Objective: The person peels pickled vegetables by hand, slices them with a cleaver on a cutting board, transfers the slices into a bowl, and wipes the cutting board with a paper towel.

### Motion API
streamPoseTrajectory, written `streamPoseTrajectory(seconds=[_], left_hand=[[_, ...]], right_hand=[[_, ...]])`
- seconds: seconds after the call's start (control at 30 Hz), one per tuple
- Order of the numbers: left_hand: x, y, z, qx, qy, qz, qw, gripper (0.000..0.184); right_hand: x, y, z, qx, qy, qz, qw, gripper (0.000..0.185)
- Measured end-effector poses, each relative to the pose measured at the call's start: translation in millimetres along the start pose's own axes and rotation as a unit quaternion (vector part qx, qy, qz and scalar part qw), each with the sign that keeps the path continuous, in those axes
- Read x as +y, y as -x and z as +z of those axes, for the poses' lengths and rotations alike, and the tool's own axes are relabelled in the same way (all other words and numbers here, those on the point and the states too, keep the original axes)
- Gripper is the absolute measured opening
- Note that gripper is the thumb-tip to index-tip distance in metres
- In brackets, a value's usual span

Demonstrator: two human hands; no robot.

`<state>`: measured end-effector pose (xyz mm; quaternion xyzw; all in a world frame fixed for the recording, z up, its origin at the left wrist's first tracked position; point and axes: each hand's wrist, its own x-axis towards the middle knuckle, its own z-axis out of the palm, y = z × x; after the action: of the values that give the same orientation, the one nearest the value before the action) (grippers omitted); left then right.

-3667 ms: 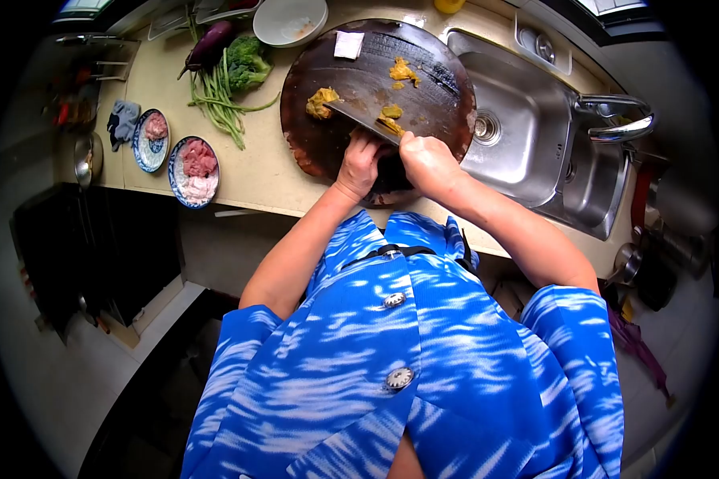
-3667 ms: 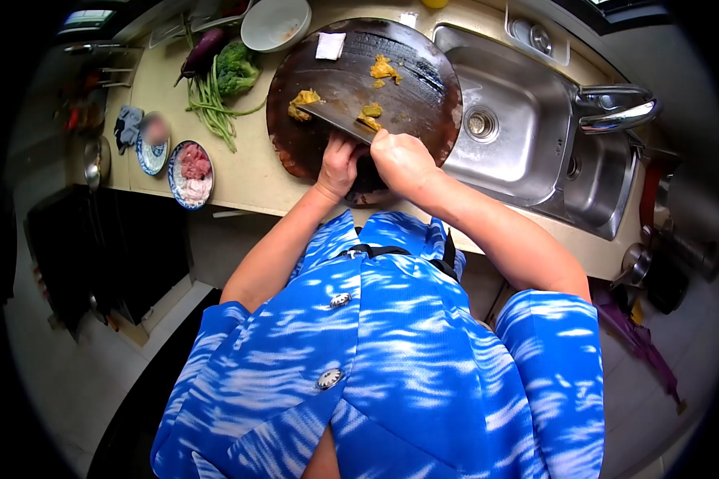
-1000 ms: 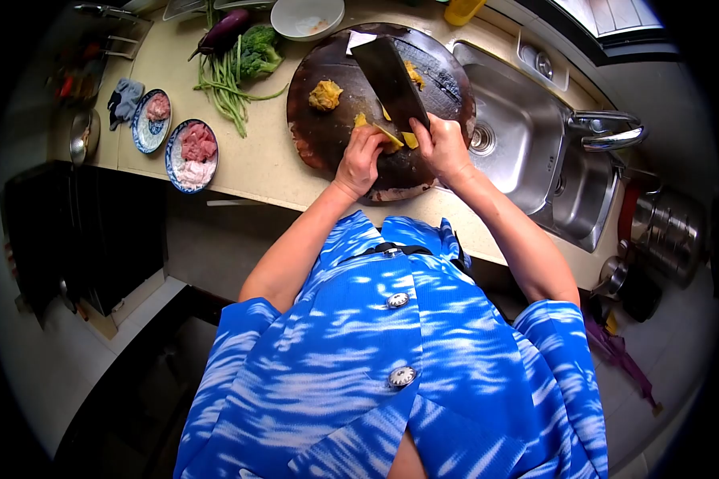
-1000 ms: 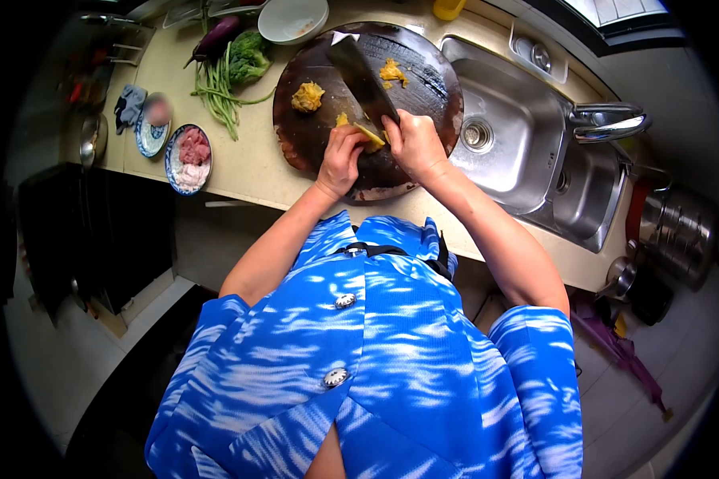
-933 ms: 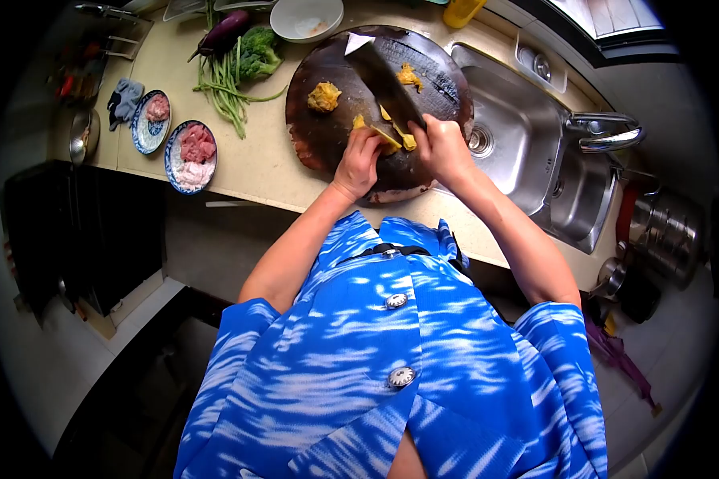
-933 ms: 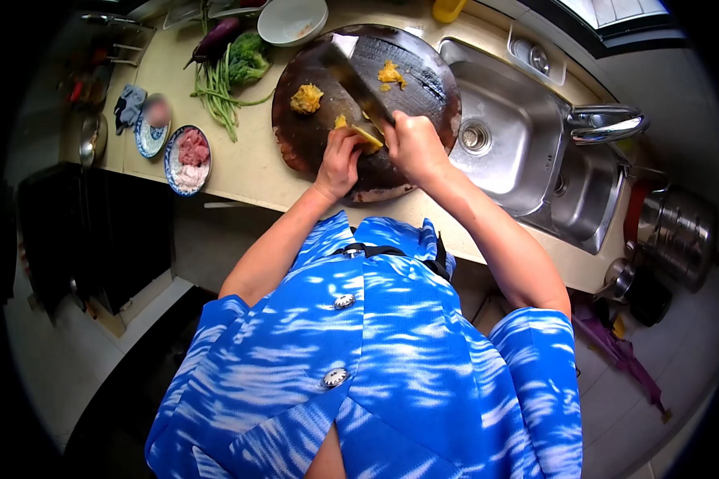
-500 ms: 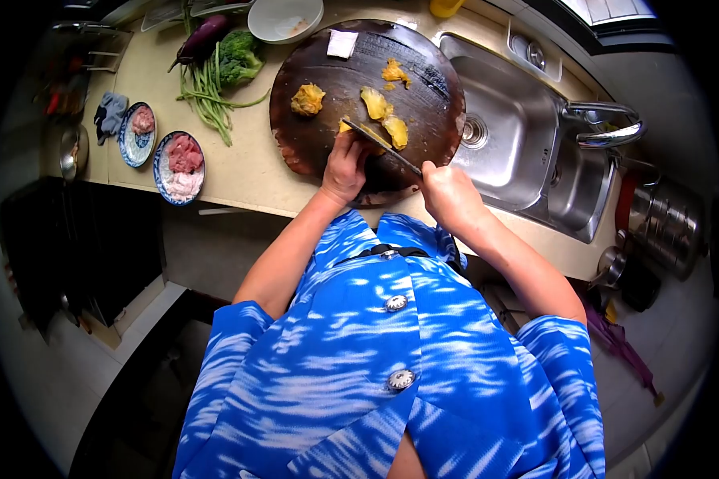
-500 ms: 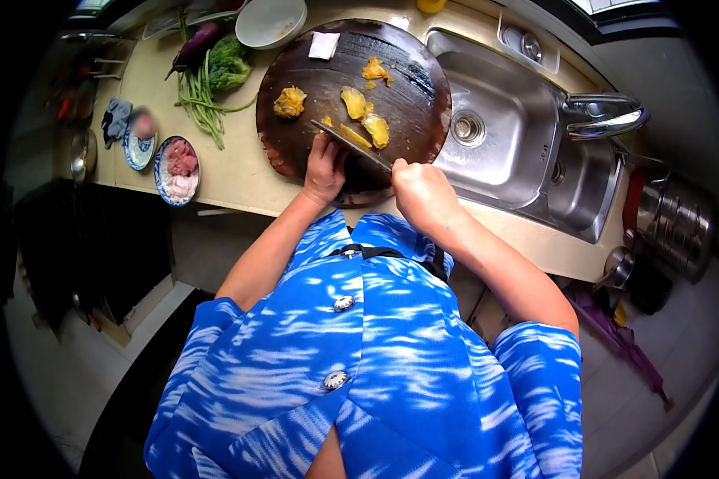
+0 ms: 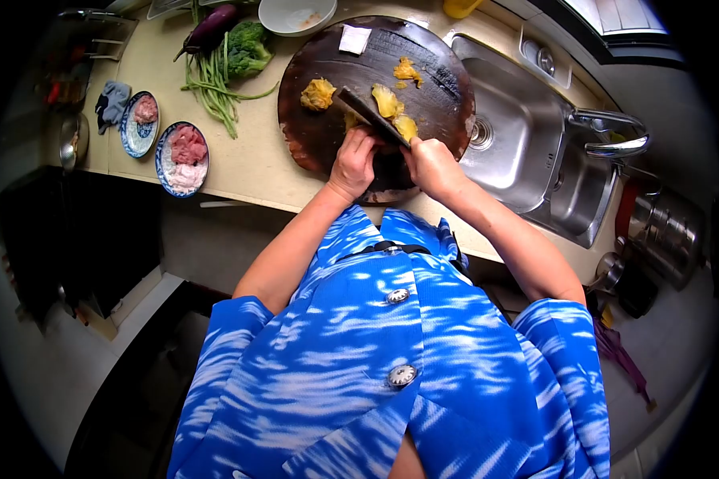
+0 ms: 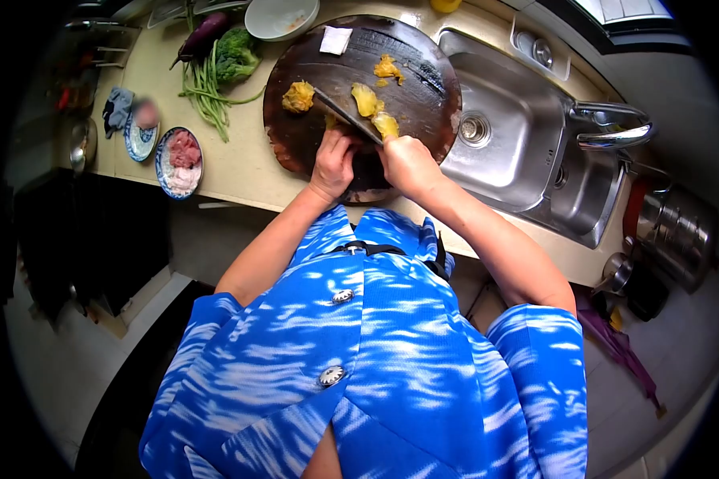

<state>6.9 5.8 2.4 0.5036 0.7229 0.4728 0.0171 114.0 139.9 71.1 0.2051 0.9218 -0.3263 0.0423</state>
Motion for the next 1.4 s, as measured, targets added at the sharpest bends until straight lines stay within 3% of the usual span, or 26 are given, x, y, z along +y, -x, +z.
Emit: streamPoseTrajectory(seconds=[0.27, 0.4, 0.67, 1.2, 1.3, 1.4], left_hand=[[1.3, 0.5, -2.3, 0.0, -0.004, 0.011, 1.0, 0.027], [0.6, 0.7, -2.8, 0.036, -0.026, -0.006, 0.999, 0.028], [-1.8, 4.0, -1.8, 0.021, 0.005, 0.001, 1.0, 0.023], [2.0, -1.7, -2.3, 0.033, 0.008, 0.007, 0.999, 0.019], [-1.0, 0.7, -1.0, 0.011, -0.004, 0.0, 1.0, 0.022], [0.5, 0.8, 0.4, 0.009, -0.008, 0.006, 1.0, 0.028]], right_hand=[[-16.9, 10.1, -28.3, 0.062, -0.052, -0.005, 0.997, 0.024], [-22.6, 23.8, -32.2, 0.03, -0.027, 0.009, 0.999, 0.021], [-16.6, 38.5, -35.2, -0.042, 0.015, 0.016, 0.999, 0.02], [-15.2, 1.4, -8.8, -0.06, 0.032, -0.015, 0.998, 0.016], [-9.8, -11.0, 9.7, -0.023, 0.039, -0.013, 0.999, 0.021], [4.5, -10.2, 5.3, 0.022, -0.038, -0.02, 0.999, 0.025]])
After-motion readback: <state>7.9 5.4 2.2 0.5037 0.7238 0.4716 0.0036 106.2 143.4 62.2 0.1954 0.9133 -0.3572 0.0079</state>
